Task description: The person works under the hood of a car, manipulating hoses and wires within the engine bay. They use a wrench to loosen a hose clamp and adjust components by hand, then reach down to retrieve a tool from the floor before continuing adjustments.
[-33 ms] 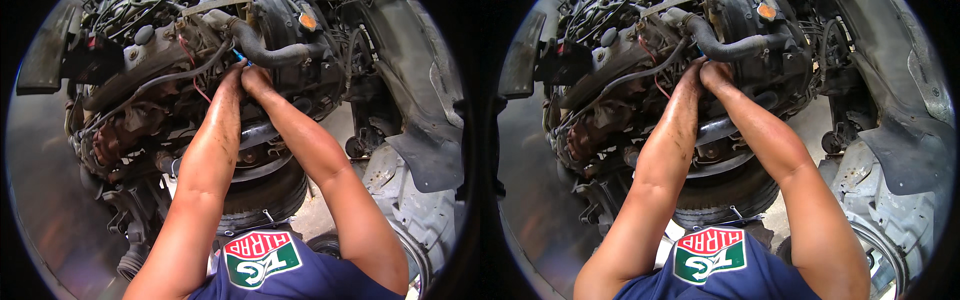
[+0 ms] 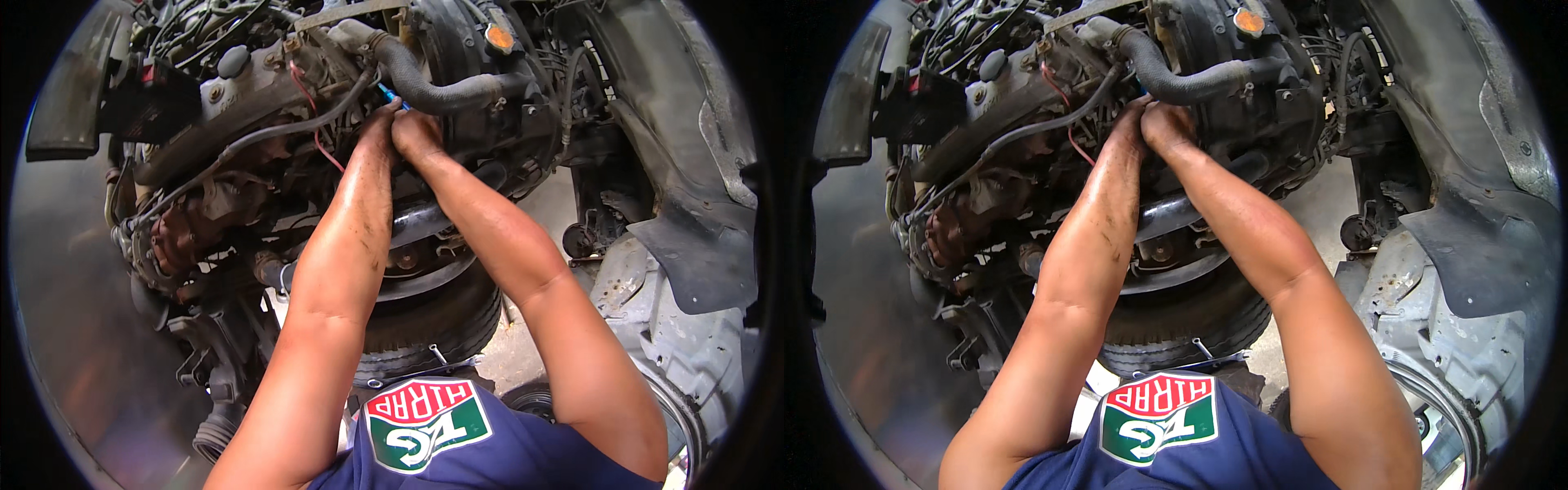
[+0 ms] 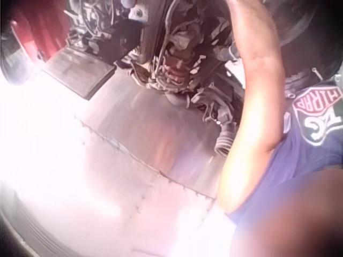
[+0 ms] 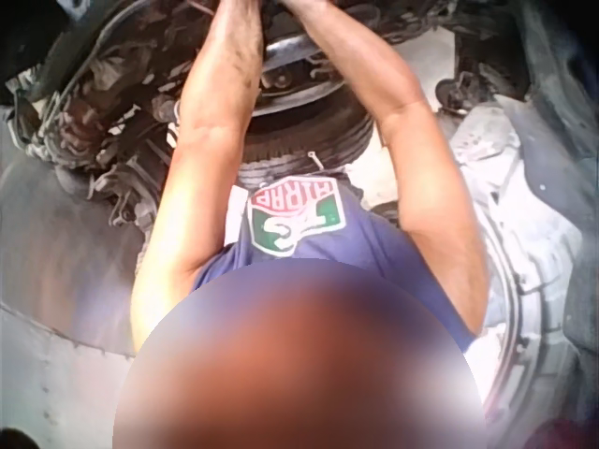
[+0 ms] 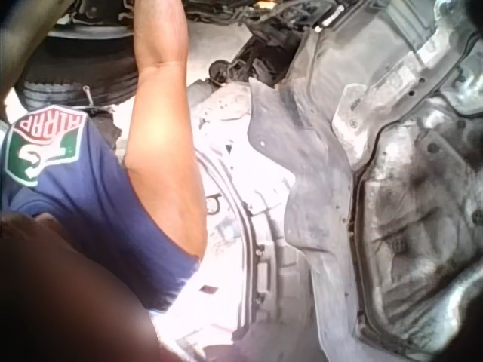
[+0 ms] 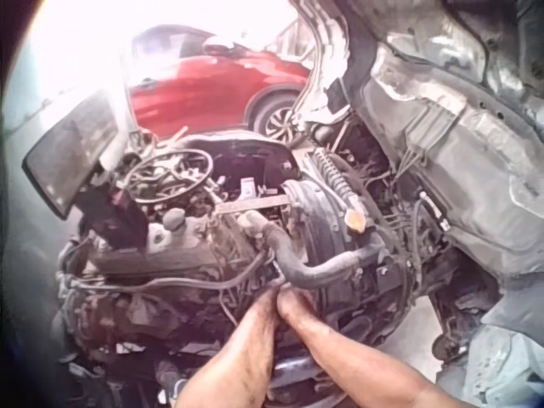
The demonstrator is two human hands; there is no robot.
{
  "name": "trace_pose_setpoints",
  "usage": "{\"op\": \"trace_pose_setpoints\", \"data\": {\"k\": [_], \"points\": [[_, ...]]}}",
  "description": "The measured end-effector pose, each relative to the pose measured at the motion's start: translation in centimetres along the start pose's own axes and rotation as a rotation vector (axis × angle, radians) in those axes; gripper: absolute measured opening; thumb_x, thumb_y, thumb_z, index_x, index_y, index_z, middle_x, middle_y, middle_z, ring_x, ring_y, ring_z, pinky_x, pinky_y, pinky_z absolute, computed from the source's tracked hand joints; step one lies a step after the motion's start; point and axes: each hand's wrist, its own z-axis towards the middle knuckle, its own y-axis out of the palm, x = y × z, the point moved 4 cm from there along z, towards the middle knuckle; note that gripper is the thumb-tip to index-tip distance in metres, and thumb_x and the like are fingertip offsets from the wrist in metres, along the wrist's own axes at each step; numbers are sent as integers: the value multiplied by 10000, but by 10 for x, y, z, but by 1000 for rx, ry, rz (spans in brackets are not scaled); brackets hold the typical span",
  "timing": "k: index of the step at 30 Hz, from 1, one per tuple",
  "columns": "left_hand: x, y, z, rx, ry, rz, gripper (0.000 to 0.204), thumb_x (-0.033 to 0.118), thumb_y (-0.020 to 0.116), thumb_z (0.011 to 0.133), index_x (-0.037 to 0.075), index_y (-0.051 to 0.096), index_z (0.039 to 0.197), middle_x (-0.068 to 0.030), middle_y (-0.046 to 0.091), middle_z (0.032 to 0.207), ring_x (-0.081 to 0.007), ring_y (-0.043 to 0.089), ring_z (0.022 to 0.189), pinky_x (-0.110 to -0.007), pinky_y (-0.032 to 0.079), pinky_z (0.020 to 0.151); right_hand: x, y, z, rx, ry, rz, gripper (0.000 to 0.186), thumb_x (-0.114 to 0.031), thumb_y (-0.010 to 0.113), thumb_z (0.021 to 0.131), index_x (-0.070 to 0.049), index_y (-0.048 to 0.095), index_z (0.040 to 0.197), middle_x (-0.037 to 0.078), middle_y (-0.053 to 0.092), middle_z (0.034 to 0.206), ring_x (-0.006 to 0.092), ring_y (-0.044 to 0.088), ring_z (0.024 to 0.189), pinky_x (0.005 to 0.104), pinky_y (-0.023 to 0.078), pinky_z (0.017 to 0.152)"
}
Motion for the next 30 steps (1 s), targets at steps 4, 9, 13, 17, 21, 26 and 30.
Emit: {"op": "trace_pose_setpoints", "data": {"k": [4, 9, 13, 17, 21, 26, 30], "points": [[17, 13, 16, -51, 223, 46, 431, 387, 563, 1123, 20, 640, 1336, -136, 734, 1296, -275, 700, 1141, -432, 535, 1031, -11, 2, 8, 249, -41, 192, 498, -367, 464, 1068, 0, 716, 1292, 323, 672, 1392, 496, 601, 1356, 534, 474, 1145], [9, 12, -2, -59, 63, 37, 444, 376, 504, 1122, 10, 654, 1323, -144, 739, 1294, -293, 693, 1174, -463, 511, 1088, -4, -6, 4, 66, 17, 89, 522, -390, 554, 1038, -11, 667, 1379, 331, 669, 1402, 480, 608, 1374, 512, 477, 1147], [11, 20, -26, -81, -36, 124, 499, 442, 503, 1101, 19, 682, 1294, -160, 766, 1198, -296, 725, 1064, -469, 535, 1022, 2, -8, 0, -89, -39, 132, 480, -274, 563, 1025, 9, 621, 1408, 346, 668, 1383, 476, 637, 1331, 506, 517, 1089], [6, 25, -23, -5, -29, 152, 424, 380, 555, 1090, 23, 683, 1278, -164, 766, 1202, -295, 722, 1094, -461, 526, 1040, 0, -10, 5, -49, -212, -50, 553, -239, 589, 1034, 63, 517, 1493, 389, 593, 1447, 495, 581, 1385, 509, 491, 1122], [0, 22, -7, -6, -47, 43, 367, 338, 611, 1074, 36, 678, 1273, -165, 751, 1233, -285, 702, 1120, -458, 512, 1048, -16, -36, -20, -204, -245, -322, 576, -201, 613, 1030, 91, 485, 1510, 406, 617, 1398, 519, 590, 1356, 532, 491, 1126], [-2, 27, -6, 14, -50, 133, 324, 395, 668, 1030, 104, 657, 1174, -53, 671, 1019, -200, 637, 914, -394, 528, 837, -20, -73, -85, -414, -251, -811, 389, -221, 651, 967, 91, 730, 1186, 350, 745, 1149, 455, 725, 1172, 519, 581, 1018], [-1, 31, -6, 13, 4, 177, 252, 346, 703, 1003, 100, 698, 1059, -37, 639, 892, -173, 604, 772, -358, 490, 681, 12, -30, -40, -939, -37, -1240, 398, -257, 660, 939, -50, 800, 1249, 210, 757, 1320, 363, 736, 1217, 474, 579, 1037]]}}
